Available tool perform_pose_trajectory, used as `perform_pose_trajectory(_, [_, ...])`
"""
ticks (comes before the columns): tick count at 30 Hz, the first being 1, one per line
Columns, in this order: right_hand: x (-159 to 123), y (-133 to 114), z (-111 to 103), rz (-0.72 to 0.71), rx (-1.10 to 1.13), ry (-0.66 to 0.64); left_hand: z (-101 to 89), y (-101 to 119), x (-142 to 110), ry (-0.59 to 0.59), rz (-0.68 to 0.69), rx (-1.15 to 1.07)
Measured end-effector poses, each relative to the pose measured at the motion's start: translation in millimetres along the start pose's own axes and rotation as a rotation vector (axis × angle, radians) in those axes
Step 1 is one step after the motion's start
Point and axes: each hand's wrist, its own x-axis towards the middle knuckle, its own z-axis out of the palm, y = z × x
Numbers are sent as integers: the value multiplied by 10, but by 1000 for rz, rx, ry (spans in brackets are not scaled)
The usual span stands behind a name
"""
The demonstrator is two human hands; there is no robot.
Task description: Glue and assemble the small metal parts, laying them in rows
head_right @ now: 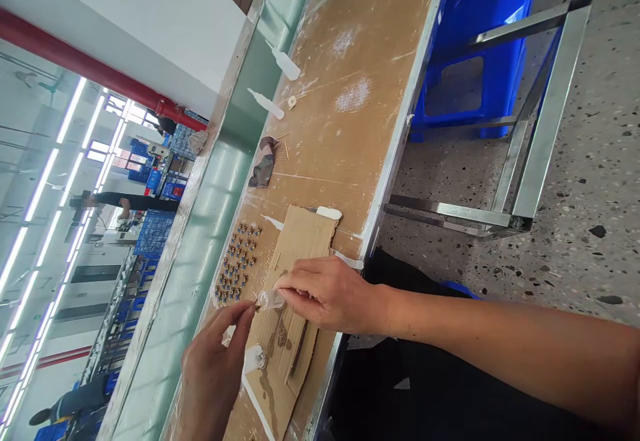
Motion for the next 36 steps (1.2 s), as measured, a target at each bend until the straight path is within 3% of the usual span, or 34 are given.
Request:
perform_pose_trajectory(14, [3,-10,-14,18,3,-4,-4,-4,2,-24,54,65])
perform_pose_trajectory(23, [4,-12,-21,22,17,16,3,3,19,-76,-70,-29])
perform_pose_trajectory(26, [1,-10,-31,27,29,10,-69,63,3,-80,-184,-122])
perform_pose_trajectory(29, [0,-17,-45,40,28,11,-202,109,-140,-25,-381,-230])
perform_pose_trajectory(33, [-1,-41,-63,72,38,-3,-333,75,-600,159,-756,-199])
perform_pose_trajectory(36, [-13,-69,-76,112,33,-33,-286,-23,-1068,244,-997,-156])
